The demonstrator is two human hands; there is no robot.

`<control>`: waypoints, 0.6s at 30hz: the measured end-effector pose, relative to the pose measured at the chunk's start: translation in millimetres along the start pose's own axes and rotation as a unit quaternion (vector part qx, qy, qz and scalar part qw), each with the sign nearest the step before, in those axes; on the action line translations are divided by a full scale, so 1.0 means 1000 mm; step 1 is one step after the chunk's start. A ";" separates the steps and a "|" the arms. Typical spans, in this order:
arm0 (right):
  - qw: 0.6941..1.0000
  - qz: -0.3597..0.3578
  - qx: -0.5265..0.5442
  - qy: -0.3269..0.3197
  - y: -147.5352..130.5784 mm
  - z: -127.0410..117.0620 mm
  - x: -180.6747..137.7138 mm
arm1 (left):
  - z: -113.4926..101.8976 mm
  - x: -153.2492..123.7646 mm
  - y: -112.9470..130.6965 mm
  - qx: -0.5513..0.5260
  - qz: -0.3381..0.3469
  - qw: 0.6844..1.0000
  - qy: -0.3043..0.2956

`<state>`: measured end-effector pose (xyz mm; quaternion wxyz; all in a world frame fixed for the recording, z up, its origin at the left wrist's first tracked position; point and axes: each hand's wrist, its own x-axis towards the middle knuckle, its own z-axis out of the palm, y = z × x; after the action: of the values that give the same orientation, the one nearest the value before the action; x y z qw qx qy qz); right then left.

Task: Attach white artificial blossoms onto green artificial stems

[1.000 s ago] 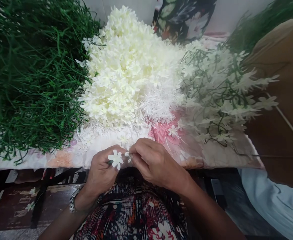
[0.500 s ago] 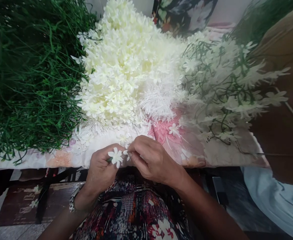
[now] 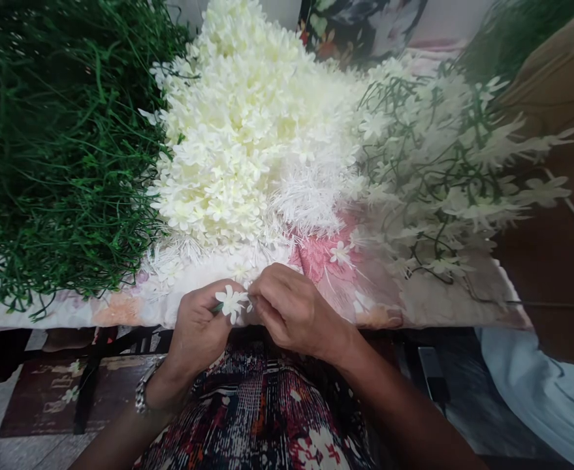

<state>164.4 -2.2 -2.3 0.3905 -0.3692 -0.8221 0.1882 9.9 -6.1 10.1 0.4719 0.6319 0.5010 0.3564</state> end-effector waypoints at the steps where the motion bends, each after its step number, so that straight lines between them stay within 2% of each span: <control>1: 1.000 -0.002 -0.003 0.000 0.000 0.000 0.000 | 0.000 0.000 0.000 -0.001 -0.001 1.000 0.002; 12: 1.000 -0.020 -0.008 0.000 0.002 0.002 -0.002 | 0.002 0.000 0.000 0.004 -0.013 1.000 0.016; 18: 1.000 -0.028 -0.014 -0.001 0.002 0.002 -0.003 | 0.001 0.000 -0.002 0.013 -0.026 1.000 0.005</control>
<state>164.8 -2.8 -6.4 0.3896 -0.3510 -0.8351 0.1661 10.2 -6.6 8.0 0.4702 0.6234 0.5239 0.3405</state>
